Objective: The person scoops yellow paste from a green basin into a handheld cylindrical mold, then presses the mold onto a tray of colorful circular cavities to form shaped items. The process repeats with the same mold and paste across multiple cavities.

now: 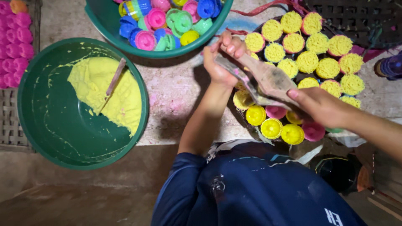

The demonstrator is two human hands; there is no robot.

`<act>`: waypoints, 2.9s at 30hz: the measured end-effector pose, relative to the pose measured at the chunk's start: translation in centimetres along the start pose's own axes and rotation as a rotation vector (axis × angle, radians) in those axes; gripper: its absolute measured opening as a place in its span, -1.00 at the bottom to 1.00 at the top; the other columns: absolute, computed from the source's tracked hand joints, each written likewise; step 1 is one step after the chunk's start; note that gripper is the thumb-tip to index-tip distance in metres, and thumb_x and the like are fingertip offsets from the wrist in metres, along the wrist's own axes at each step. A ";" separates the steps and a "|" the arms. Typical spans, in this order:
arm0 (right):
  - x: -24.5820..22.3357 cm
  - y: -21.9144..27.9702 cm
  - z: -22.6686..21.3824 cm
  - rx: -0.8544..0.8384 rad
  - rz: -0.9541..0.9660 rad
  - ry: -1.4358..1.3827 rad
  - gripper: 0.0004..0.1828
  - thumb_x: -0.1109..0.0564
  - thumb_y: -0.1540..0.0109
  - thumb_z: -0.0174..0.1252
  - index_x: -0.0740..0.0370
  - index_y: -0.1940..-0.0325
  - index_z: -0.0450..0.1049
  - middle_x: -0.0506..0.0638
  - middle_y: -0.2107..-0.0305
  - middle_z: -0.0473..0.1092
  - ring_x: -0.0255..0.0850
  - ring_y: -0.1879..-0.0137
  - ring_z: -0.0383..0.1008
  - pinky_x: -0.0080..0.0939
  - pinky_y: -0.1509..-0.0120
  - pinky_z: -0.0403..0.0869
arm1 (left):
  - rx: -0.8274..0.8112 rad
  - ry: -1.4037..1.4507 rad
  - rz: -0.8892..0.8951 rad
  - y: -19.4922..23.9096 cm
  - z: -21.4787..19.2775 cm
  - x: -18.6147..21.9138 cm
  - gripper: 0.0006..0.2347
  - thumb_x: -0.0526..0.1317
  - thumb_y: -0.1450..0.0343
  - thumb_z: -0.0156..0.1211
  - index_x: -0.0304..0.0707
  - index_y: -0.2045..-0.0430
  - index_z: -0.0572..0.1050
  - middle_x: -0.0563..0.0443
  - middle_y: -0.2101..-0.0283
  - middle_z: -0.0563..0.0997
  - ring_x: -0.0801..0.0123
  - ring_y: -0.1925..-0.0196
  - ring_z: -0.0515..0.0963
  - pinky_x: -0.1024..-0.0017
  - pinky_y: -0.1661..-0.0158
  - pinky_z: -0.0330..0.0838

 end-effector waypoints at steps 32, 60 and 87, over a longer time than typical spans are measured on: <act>10.6 -0.8 -0.4 0.162 -0.283 -0.604 -0.30 -0.35 -0.42 -0.34 0.27 0.06 0.47 0.01 0.41 0.48 -0.22 0.35 0.49 -0.17 0.24 0.49 | 0.116 -1.811 -0.091 11.7 2.5 2.9 -0.49 -0.15 -0.46 0.15 -0.17 -0.34 0.21 -0.02 -0.01 0.57 0.32 0.08 0.51 0.35 0.09 0.29; 6.2 4.4 -3.5 0.478 0.039 0.118 -0.28 -0.35 -0.37 -0.26 0.31 0.16 0.54 0.16 0.55 0.49 0.03 0.36 0.57 0.06 0.17 0.47 | 0.151 -0.066 -0.120 -4.0 -3.4 -13.4 -0.77 -0.03 -0.51 0.10 -0.01 0.48 0.27 0.28 0.53 0.24 0.54 0.47 0.27 0.37 0.21 0.36; 5.1 5.1 -4.1 0.592 -0.085 0.171 -0.43 -0.22 -0.43 -0.18 0.28 0.03 0.56 0.35 0.35 0.51 0.31 0.14 0.53 0.18 0.09 0.45 | 0.409 -0.190 -0.072 -5.7 -3.7 -14.1 -0.78 -0.11 -0.44 -0.01 -0.01 0.61 0.20 0.27 0.66 0.13 0.53 0.63 0.15 0.39 0.42 0.25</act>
Point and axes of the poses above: each hand's wrist, its own y-axis away from the middle knuckle, its own z-axis out of the palm, x = y × z, the point moved 5 cm from there along -y, towards the middle knuckle
